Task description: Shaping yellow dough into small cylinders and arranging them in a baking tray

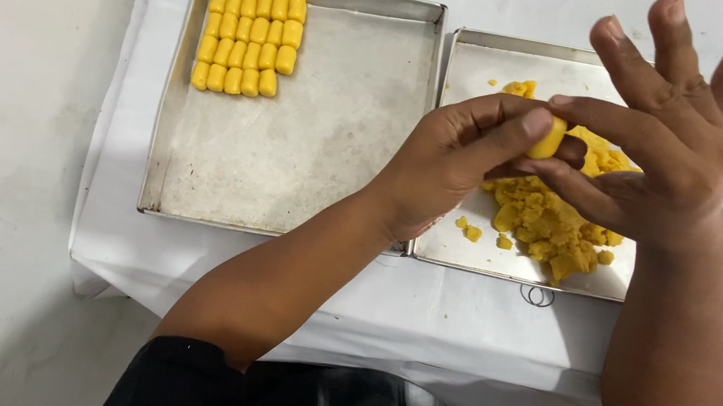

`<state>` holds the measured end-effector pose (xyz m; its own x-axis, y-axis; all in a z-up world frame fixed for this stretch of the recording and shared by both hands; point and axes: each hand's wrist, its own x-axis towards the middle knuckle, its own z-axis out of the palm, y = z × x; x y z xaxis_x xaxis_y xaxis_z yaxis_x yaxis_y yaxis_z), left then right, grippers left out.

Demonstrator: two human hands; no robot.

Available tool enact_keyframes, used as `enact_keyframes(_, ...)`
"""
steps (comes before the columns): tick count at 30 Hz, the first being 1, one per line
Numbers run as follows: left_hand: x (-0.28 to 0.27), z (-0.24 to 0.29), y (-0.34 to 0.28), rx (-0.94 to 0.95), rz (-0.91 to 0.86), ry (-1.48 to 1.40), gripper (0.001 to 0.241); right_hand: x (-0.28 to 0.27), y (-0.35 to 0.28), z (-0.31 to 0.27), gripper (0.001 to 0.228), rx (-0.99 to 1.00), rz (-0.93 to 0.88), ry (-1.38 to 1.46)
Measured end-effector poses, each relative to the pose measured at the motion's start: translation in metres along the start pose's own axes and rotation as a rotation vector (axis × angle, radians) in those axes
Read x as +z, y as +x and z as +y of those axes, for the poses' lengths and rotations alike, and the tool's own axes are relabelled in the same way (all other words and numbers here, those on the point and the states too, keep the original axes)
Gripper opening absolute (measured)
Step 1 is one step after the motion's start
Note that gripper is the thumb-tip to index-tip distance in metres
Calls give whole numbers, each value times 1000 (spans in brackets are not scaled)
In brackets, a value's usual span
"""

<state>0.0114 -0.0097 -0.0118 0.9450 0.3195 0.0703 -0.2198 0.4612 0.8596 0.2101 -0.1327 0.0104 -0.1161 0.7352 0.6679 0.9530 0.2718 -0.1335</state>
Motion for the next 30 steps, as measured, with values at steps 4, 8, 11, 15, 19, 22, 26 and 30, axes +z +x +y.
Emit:
enact_keyframes(4,9,-3,0,148,155,40,48,-3,2,1,35,17,11,-6)
enact_keyframes(8,18,0,-23,696,292,609,44,6,16,-19,39,225,89,110)
enact_keyframes(11,21,-2,-28,1021,20,953,38,17,45,-47,37,287,20,103)
enact_keyframes(15,33,-27,-35,1236,-224,933,49,66,75,-80,33,246,-85,202)
enact_keyframes(19,37,-43,-26,1396,-264,800,55,131,104,-96,39,432,-254,459)
enact_keyframes(22,38,-47,-21,1402,-191,735,56,164,116,-106,40,551,-355,444)
enact_keyframes(26,30,-42,-25,1371,-148,815,54,187,128,-113,41,617,-383,337)
enact_keyframes(30,32,-39,-28,1318,-149,790,52,191,134,-121,41,648,-382,309)
